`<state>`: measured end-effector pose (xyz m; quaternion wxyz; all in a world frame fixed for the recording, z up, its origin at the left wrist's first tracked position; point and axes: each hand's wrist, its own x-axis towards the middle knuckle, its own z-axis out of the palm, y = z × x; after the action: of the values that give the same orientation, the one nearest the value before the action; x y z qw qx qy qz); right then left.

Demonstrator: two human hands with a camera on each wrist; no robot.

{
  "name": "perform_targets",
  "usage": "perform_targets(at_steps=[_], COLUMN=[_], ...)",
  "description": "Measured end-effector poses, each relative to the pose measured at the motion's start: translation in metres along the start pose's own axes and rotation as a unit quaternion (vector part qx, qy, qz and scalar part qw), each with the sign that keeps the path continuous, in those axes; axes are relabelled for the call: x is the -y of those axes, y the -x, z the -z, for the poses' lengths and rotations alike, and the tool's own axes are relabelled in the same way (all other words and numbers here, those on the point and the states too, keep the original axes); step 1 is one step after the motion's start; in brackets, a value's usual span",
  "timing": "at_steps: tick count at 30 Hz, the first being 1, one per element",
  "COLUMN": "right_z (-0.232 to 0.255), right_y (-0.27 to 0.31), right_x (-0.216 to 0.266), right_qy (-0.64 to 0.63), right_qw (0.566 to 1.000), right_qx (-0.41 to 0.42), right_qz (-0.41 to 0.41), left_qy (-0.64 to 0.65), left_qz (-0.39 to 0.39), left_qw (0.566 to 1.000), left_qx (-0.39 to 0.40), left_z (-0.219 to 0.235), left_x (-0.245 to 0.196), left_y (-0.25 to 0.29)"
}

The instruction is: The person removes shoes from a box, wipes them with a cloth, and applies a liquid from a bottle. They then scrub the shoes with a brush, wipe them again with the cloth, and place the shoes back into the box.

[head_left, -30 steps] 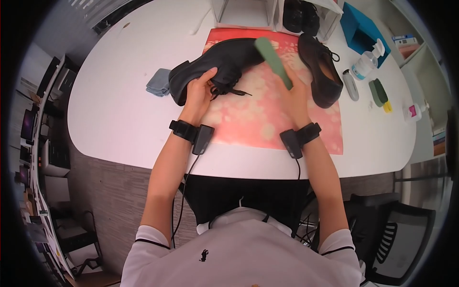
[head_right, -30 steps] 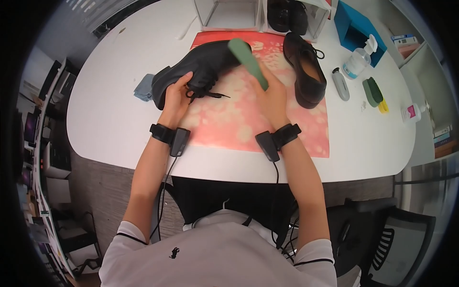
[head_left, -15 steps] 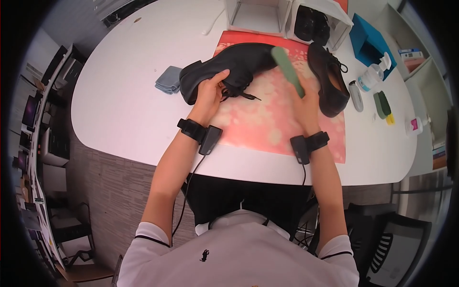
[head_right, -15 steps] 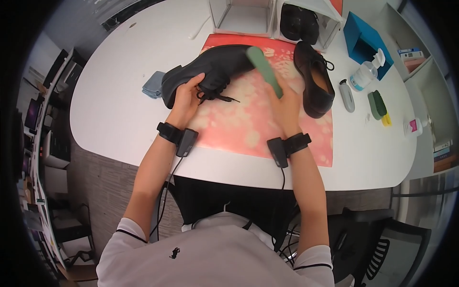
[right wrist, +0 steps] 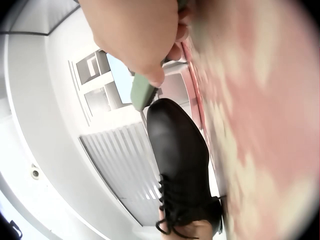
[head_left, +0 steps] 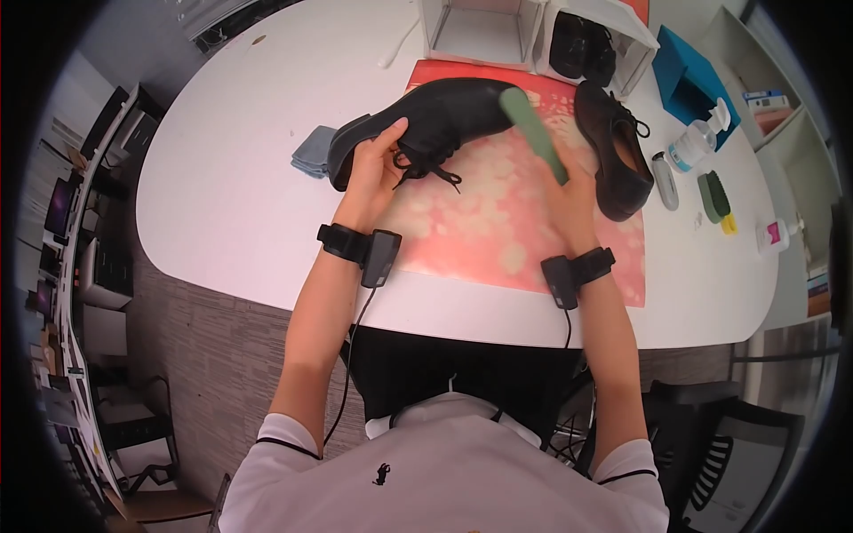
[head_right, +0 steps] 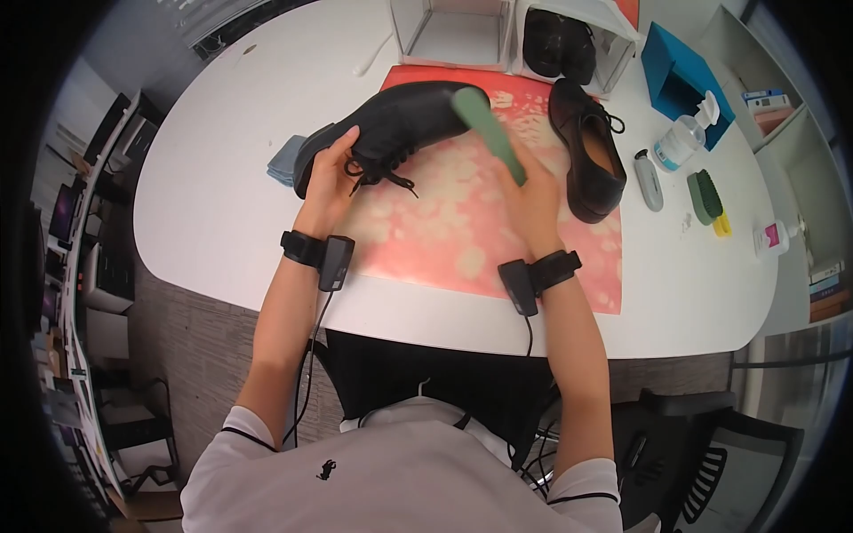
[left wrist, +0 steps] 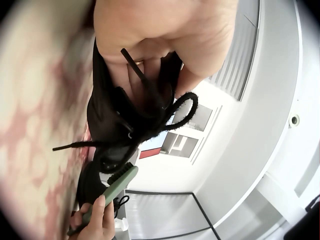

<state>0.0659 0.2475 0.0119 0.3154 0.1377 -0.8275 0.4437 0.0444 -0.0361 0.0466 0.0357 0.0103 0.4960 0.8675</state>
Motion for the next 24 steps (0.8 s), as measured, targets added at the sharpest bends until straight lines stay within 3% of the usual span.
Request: perform_targets(at_steps=[2, 3, 9, 12, 15, 18, 21, 24], right_z=[-0.006, -0.007, 0.001, 0.001, -0.017, -0.018, -0.002, 0.003], right_y=[0.005, 0.006, 0.0, 0.001, 0.004, 0.005, -0.003, -0.002], right_x=[0.009, 0.013, 0.001, 0.002, 0.0, 0.019, 0.026, 0.012], right_qy=[0.02, 0.026, 0.107, 0.061, -0.038, -0.022, 0.071, 0.102], right_qw=[0.996, 0.994, 0.989, 0.994, 0.998, 0.995, 0.986, 0.988], right_qx=[0.082, 0.11, 0.033, 0.023, 0.008, 0.093, 0.097, 0.035], right_qz=[0.033, 0.006, -0.096, -0.09, 0.039, 0.01, -0.119, -0.112], left_qy=[-0.001, 0.0, 0.044, 0.052, 0.043, 0.028, 0.016, 0.002], left_qz=[0.013, 0.011, -0.02, -0.027, -0.029, -0.027, -0.033, -0.041], left_qw=[0.999, 0.999, 0.998, 0.996, 0.996, 0.996, 0.996, 0.998], left_qx=[0.039, 0.04, 0.04, 0.065, 0.078, 0.08, 0.075, 0.045], left_z=[0.008, 0.012, 0.0, 0.007, 0.011, 0.015, 0.017, 0.004], left_x=[0.004, 0.006, 0.001, 0.001, 0.003, 0.005, 0.007, 0.0], left_y=[-0.005, -0.005, -0.002, -0.004, -0.006, -0.006, -0.007, -0.001])
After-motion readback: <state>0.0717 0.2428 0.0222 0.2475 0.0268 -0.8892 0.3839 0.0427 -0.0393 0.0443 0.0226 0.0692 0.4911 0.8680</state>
